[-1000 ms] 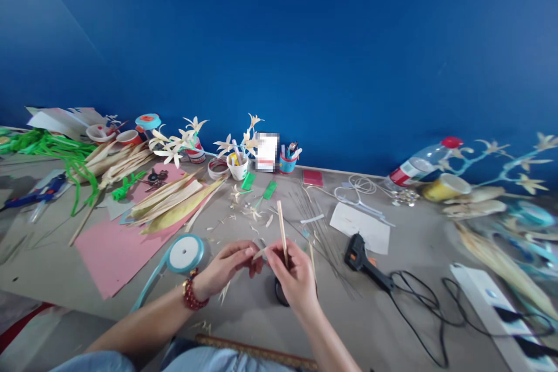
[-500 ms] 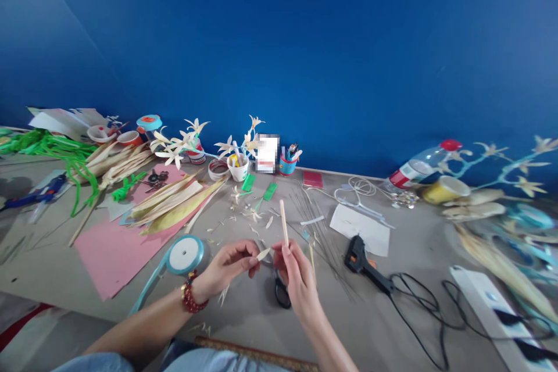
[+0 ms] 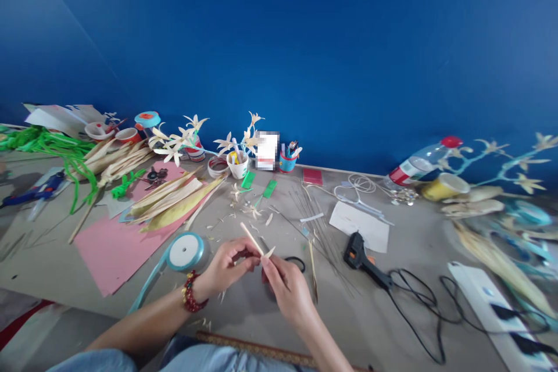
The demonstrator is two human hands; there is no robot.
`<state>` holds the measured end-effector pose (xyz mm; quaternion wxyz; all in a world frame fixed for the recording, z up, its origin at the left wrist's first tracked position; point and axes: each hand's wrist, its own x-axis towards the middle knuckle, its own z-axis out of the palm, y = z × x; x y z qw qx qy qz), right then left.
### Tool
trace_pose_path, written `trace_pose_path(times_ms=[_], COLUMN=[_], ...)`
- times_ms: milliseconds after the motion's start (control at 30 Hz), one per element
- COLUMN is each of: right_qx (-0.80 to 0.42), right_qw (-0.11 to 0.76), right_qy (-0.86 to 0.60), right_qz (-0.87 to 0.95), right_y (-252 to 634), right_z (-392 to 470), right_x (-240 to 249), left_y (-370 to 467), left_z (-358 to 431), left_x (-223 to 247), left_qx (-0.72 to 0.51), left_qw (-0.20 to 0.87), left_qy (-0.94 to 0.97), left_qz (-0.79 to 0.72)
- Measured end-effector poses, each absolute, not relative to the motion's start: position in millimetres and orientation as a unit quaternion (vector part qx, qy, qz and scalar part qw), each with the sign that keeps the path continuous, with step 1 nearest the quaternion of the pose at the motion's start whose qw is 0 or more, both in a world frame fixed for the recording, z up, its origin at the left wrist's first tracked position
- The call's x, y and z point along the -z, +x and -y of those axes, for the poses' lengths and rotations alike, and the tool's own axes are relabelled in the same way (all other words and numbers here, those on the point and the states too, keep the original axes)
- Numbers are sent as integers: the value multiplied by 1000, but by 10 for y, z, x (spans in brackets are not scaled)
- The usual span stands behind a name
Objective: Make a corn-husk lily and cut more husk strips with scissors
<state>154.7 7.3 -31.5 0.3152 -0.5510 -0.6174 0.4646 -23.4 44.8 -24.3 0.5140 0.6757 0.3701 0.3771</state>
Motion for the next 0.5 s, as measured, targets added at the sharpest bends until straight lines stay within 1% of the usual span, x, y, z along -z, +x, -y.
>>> trace_pose_path(times_ms=[133,200,333,433,500], right_qx=[-487,-502,-520,-524,-533], right_qw=[327,337,398,448,455], right_qy=[-549,-539,-514,-492,-478], right_qz=[596,586,554,531,530], right_y=[1540,1535,1536,1537,1530], right_z=[-57,-52,-59,-74,-86], right_x=[300,286,237,196,179], left_y=[-244,-241,-239,-245,-246], left_z=[-444,-446,-470,-496,-509], left_x=[278,285,296,324,350], left_qx=[-378,-386,-390,-351,-306], left_qw=[568,614,723,803,848], left_qy=[636,596,482,389,334], left_qz=[-361,-345,-304,-284,-275])
